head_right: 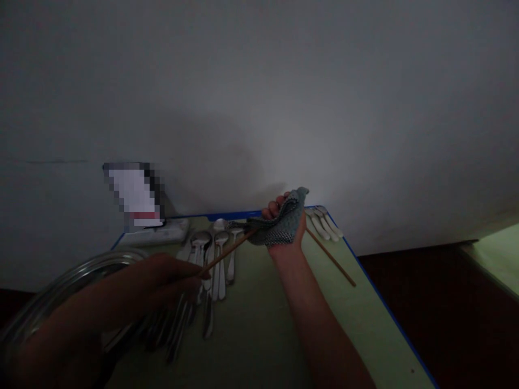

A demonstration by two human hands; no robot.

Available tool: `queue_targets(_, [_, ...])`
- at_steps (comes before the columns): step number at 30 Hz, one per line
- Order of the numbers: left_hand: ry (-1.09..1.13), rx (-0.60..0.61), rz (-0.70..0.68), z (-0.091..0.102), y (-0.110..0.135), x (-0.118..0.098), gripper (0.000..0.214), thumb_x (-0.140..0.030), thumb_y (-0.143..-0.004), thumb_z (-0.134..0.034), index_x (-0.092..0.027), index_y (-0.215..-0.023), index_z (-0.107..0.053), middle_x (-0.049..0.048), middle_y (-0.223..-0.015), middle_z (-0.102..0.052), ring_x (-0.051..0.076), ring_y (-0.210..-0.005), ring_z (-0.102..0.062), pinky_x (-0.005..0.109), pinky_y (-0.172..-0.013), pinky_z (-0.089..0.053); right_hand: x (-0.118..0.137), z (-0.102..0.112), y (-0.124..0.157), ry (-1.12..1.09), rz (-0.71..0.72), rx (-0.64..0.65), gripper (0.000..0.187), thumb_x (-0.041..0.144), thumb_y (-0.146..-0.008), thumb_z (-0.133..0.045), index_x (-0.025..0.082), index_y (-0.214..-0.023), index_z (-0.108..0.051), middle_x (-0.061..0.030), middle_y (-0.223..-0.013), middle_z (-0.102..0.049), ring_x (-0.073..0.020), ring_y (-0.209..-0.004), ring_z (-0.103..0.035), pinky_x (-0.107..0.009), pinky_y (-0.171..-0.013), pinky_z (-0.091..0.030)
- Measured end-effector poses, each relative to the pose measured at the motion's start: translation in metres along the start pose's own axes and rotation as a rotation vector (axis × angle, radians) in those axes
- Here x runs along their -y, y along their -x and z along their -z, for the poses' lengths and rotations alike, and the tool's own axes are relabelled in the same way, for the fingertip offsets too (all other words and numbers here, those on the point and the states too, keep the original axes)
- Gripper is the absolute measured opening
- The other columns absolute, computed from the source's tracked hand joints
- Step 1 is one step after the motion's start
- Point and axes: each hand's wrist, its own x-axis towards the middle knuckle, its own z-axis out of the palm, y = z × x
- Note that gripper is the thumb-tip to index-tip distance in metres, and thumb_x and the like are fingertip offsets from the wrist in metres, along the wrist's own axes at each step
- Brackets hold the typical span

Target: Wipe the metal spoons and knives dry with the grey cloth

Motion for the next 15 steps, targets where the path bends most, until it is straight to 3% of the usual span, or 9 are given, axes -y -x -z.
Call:
queue_targets(4, [-0.053, -0.058, -0.03, -0.002, -0.005, 0.001, 0.031, -0.034, -0.087, -0.04, -0.02, -0.086, -0.068, 0.0007, -0.068, -0.066, 0.013, -0.059, -0.058, 0.022, -0.054, -0.038, -0.016, -0.017, 0.017, -0.015, -0.035, -0.008, 0.022, 0.032, -0.076, -0.049, 0.021, -0.058, -0.043, 0.0097, -0.044, -0.038, -0.0033, -0.035, -0.031, -0.019, -0.036, -0.021])
queue_targets(8, [-0.109, -0.159, -0.073, -0.003, -0.009, -0.006, 0.027, -0.033, -0.087, -0.042, -0.022, -0.097, -0.065, 0.0008, -0.075, -0.068, 0.015, -0.063, -0.059, 0.024, -0.058, -0.039, -0.032, -0.032, 0.032, 0.091, -0.073, 0.063, 0.028, 0.042, -0.077, -0.048, 0.022, -0.059, -0.042, 0.0091, -0.046, -0.035, -0.0038, -0.035, -0.029, -0.02, -0.035, -0.022])
queue_targets(15, [-0.126, -0.232, -0.117, -0.006, -0.013, -0.015, 0.026, -0.037, -0.086, -0.045, -0.02, -0.086, -0.066, -0.0001, -0.071, -0.067, 0.013, -0.059, -0.059, 0.023, -0.056, -0.039, -0.018, -0.028, 0.025, 0.079, -0.081, 0.149, 0.026, 0.042, -0.079, -0.047, 0.023, -0.062, -0.045, 0.0099, -0.046, -0.029, -0.0045, -0.035, -0.024, -0.019, -0.033, -0.019])
